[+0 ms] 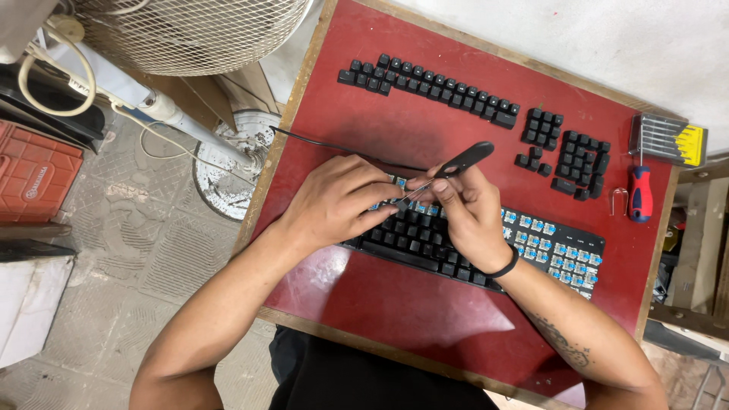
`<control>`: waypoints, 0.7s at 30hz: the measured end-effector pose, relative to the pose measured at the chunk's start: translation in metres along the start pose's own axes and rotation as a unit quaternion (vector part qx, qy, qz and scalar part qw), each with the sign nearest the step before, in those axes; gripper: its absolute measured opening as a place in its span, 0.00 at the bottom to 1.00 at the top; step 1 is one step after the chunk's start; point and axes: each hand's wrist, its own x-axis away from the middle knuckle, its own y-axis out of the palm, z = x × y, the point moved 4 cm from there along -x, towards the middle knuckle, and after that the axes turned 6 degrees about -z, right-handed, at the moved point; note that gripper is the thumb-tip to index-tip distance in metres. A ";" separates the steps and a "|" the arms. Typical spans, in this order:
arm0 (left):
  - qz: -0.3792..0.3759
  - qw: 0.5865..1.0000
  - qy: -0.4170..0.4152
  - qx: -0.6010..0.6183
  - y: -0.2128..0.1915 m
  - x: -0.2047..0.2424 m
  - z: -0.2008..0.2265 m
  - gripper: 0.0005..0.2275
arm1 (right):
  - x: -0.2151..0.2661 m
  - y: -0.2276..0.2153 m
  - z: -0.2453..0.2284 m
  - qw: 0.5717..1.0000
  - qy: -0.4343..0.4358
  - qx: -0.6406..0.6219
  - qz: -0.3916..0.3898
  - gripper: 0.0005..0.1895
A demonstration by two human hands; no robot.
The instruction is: The person uses a keycap puller to remove black keycaps from a mechanical keyboard with blue switches. The removed keycaps are placed in rows on the red table surface next to the keyboard.
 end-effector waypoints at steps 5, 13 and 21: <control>0.043 0.999 0.032 0.004 -0.004 -0.006 0.009 0.07 | 0.003 -0.002 0.016 0.986 0.073 -0.148 0.015 0.13; 0.071 0.991 0.106 -0.052 -0.003 -0.007 0.020 0.13 | 0.003 -0.002 0.005 0.978 0.120 -0.170 -0.015 0.15; 0.021 0.992 0.102 -0.076 -0.017 -0.018 0.005 0.12 | -0.002 -0.028 -0.016 0.987 0.106 -0.119 0.023 0.13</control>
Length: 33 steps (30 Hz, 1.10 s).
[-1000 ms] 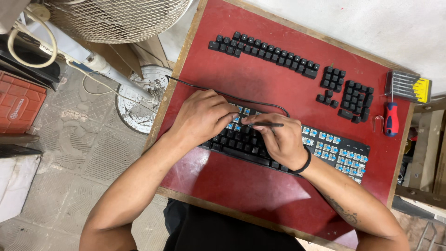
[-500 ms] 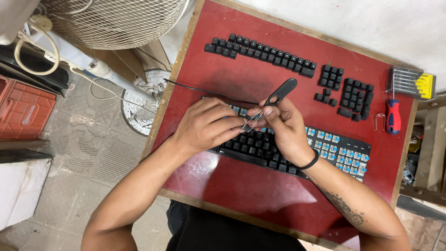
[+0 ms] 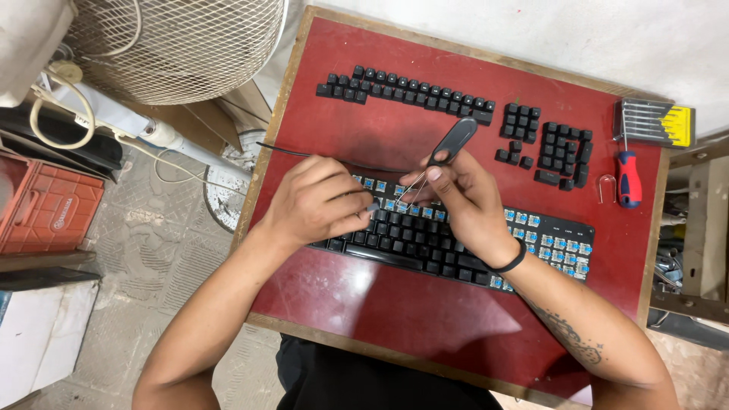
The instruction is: The person uses a keycap puller to remove black keycaps from a mechanical keyboard with blue switches. The removed keycaps are placed in rows on the red table surface next to the keyboard.
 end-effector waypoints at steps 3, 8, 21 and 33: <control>-0.050 0.998 -0.016 -0.041 -0.007 -0.009 -0.016 0.14 | -0.002 -0.010 -0.013 0.999 -0.027 0.032 0.008 0.13; -0.150 0.976 -0.024 -0.157 0.012 -0.017 -0.060 0.10 | -0.001 -0.014 -0.030 0.995 -0.065 0.077 0.015 0.12; -0.301 0.894 0.080 -0.323 0.070 -0.042 -0.124 0.11 | 0.003 -0.008 -0.053 0.986 -0.127 0.110 0.010 0.10; -0.238 0.942 -0.051 -0.233 0.066 -0.027 -0.125 0.12 | 0.002 -0.006 -0.061 0.986 -0.126 0.104 0.010 0.10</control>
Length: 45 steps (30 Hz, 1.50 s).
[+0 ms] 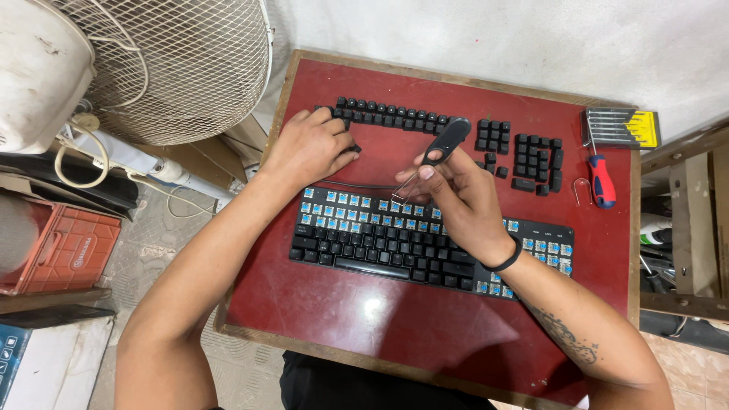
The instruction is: The person uses a keycap puller to remove black keycaps from a mechanical keyboard with blue switches. The removed keycaps are placed in rows on the red table surface next to the keyboard.
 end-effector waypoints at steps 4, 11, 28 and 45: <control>0.022 1.000 -0.005 -0.014 0.015 -0.006 -0.004 0.09 | 0.000 -0.001 -0.002 1.000 0.001 0.004 0.002 0.10; 0.029 0.999 -0.022 -0.034 0.022 -0.018 -0.011 0.07 | 0.000 -0.002 -0.004 1.000 0.004 0.015 -0.004 0.11; 0.076 0.996 -0.045 -0.021 -0.019 -0.020 -0.004 0.07 | 0.001 -0.002 0.001 1.000 0.002 0.024 -0.007 0.13; -0.020 0.943 -0.128 0.305 -0.068 0.052 0.082 0.07 | 0.010 0.043 0.026 0.980 -0.033 0.150 -0.128 0.10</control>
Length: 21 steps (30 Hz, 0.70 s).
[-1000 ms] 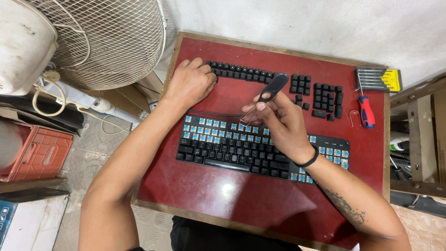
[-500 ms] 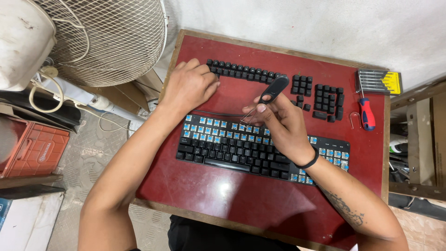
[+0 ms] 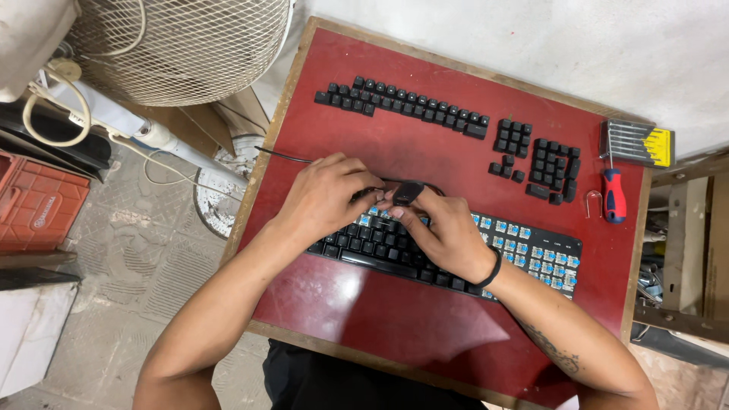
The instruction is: The person uses a keycap puller to remove black keycaps from a mechanical keyboard with blue switches. The removed keycaps are placed in rows on the red table surface next to the keyboard.
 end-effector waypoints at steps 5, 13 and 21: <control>0.038 0.999 0.023 -0.019 0.011 0.011 -0.010 0.07 | -0.003 0.005 -0.005 0.998 -0.003 0.058 -0.005 0.09; 0.053 0.997 0.047 -0.025 0.020 0.013 -0.015 0.08 | 0.003 0.020 0.005 0.993 -0.014 0.120 -0.001 0.08; 0.066 0.995 0.065 -0.021 0.023 0.014 -0.017 0.07 | 0.008 0.027 0.003 0.987 -0.105 0.124 -0.004 0.08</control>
